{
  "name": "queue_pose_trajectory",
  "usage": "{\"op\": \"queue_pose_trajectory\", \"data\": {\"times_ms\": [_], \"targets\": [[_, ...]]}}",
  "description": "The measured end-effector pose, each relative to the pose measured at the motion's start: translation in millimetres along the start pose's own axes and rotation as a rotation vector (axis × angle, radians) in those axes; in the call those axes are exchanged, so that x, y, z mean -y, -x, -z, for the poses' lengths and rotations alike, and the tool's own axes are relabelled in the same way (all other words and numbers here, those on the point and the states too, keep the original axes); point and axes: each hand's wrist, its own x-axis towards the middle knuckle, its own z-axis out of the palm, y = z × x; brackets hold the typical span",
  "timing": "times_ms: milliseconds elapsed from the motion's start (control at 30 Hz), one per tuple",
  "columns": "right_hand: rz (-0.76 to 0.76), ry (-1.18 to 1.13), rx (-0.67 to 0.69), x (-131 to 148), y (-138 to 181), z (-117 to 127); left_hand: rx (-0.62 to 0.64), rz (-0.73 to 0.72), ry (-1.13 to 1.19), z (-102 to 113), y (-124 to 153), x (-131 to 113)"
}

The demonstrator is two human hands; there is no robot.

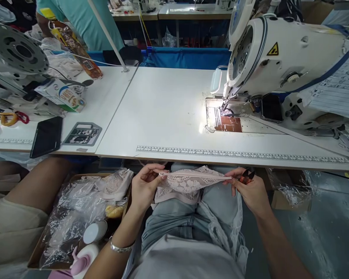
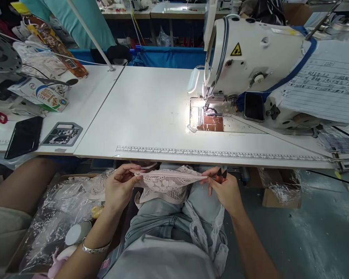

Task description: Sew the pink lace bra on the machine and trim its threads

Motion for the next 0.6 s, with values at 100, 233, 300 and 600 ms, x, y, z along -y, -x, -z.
{"op": "queue_pose_trajectory", "data": {"times_ms": [100,233,300,600], "targets": [[-0.019,0.025,-0.006,1.4,-1.6,-0.8,0.001,0.016,-0.026,0.7,0.8,-0.9],[-0.032,0.026,0.006,0.3,-1.3,0.1,0.009,0.020,-0.059,2.0,1.2,-4.0],[-0.034,-0.015,0.004,0.0,-0.8,1.3,0.012,0.008,-0.070,2.1,1.0,-5.8],[-0.059,-0.113,-0.054,0.9,-3.6,17.9,0.077,0.044,-0.061,-6.1,3.1,-14.3]]}}
